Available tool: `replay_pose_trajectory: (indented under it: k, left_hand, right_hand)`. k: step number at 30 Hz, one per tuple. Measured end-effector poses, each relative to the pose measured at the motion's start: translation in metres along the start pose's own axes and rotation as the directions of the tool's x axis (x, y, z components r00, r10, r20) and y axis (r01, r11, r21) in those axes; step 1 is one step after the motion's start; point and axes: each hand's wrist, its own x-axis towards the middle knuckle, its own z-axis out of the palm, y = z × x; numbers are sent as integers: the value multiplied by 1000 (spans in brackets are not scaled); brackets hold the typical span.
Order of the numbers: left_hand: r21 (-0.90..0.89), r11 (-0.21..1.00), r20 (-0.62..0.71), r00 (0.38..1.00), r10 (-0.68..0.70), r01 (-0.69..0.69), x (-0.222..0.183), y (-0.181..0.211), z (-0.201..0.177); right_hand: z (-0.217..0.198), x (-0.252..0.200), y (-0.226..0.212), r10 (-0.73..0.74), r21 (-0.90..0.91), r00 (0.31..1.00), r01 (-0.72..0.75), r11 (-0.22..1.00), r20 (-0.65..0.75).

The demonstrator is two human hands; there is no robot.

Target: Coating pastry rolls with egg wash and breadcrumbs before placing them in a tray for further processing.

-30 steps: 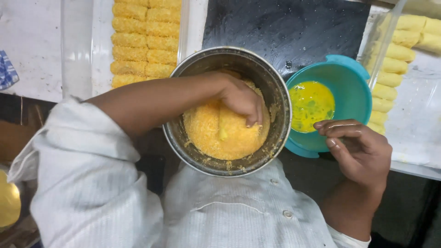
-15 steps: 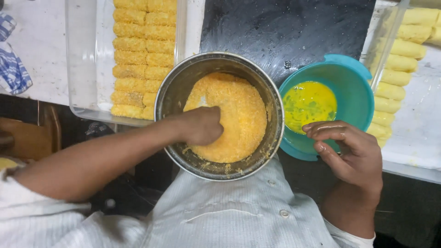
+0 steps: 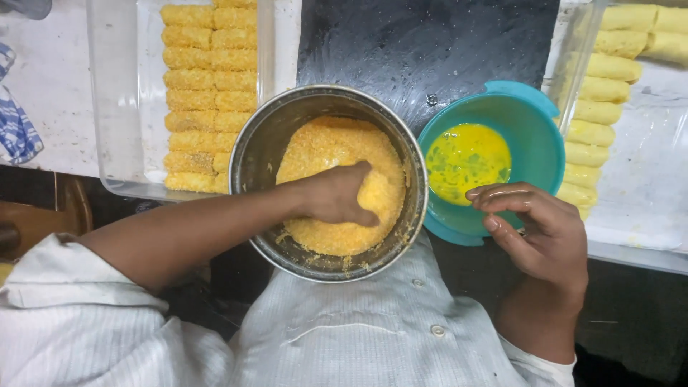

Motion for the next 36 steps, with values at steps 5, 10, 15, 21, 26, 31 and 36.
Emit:
replay_pose_trajectory:
  k: [5,10,15,21,26,31,36]
  left_hand:
    - [215,957,175,972,160,-196,-5,-5,-16]
    - [51,987,286,949,133,-154,-9,0,-16]
    - [-3,992,182,975,128,-130,-5,2,-14]
    - [73,989,427,901,82,-125,-28,13,-47]
    - [384,842,35,918,396,-378,-12,-22,-57]
    - [478,782,53,902,428,-399,12,-28,-33]
    - [668,646,34,883,469,-369,33,-28,-15]
  right_hand:
    - [-4,0,0,31,-30,1000,-31,999,3]
    - [-4,-1,5,25,-46,1000,-25,999,8]
    - [-2,-1,3,47,-44,998,-46,998,31]
    - [-4,-3,6,69,-45,997,-68,997,23]
    - [-4,0,6,70,-69,996,-66,995,51]
    - [-3,3,6,66,-94,996,-61,994,57]
    - [-3,1,8,70,-93,995,-63,994,71]
